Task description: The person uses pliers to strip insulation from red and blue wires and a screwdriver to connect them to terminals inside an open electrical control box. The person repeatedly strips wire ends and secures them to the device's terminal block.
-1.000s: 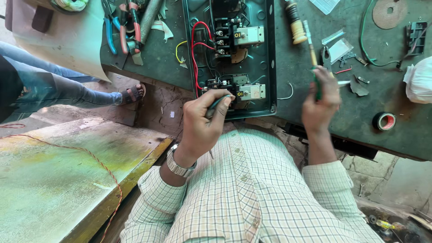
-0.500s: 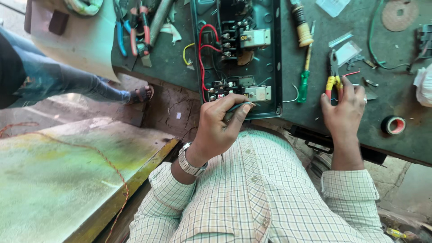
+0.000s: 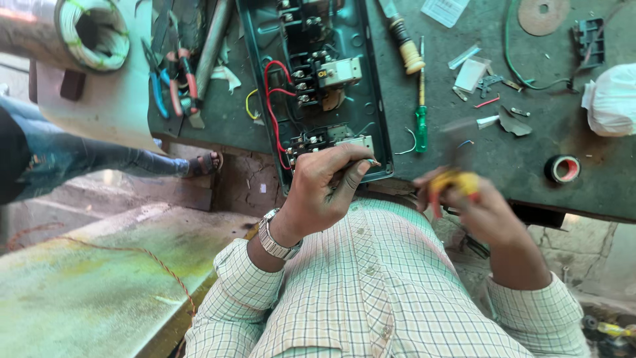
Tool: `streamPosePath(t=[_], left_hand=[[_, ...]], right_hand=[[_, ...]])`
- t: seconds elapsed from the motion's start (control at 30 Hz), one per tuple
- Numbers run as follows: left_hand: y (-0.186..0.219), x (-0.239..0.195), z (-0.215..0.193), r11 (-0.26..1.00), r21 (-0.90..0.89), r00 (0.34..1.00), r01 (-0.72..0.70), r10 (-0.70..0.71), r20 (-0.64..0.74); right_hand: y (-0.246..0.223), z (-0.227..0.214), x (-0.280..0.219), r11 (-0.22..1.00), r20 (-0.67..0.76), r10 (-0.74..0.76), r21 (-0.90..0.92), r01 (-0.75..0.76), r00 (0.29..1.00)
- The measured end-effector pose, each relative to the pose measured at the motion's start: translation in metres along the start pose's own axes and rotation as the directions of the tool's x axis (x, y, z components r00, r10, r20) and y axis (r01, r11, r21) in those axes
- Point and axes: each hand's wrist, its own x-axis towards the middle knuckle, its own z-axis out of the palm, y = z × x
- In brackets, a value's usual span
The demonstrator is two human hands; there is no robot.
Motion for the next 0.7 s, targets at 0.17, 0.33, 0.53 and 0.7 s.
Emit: streamPosePath(t=[0.17, 0.33, 0.53, 0.7], left_hand=[[0.006, 0.008, 0.004, 0.999, -0.002, 0.999, -0.032, 0.032, 0.022], [0.006, 0.005, 0.004, 0.999, 0.026, 0.998, 0.021, -0.022, 0.061], [0.006, 0.001, 0.005, 0.993, 0.075, 0.995, -0.086, 0.081, 0.06], [0.004, -0.002, 0.004, 0.988, 0.111, 0.992, -0.108, 0.1, 0.072]], right_hand=[[-0.032, 0.033, 0.011, 0.86, 0.004, 0.047, -0.508, -0.038, 0.999], [-0.047, 0.043, 0.019, 0.812, -0.004, 0.029, -0.584, -0.026, 1.0], [-0.056, 0.039, 0.017, 0.732, 0.0, 0.072, -0.679, -0.053, 0.997], [-0.057, 0.031, 0.017, 0.65, 0.098, -0.035, -0.753, 0.097, 0.995]])
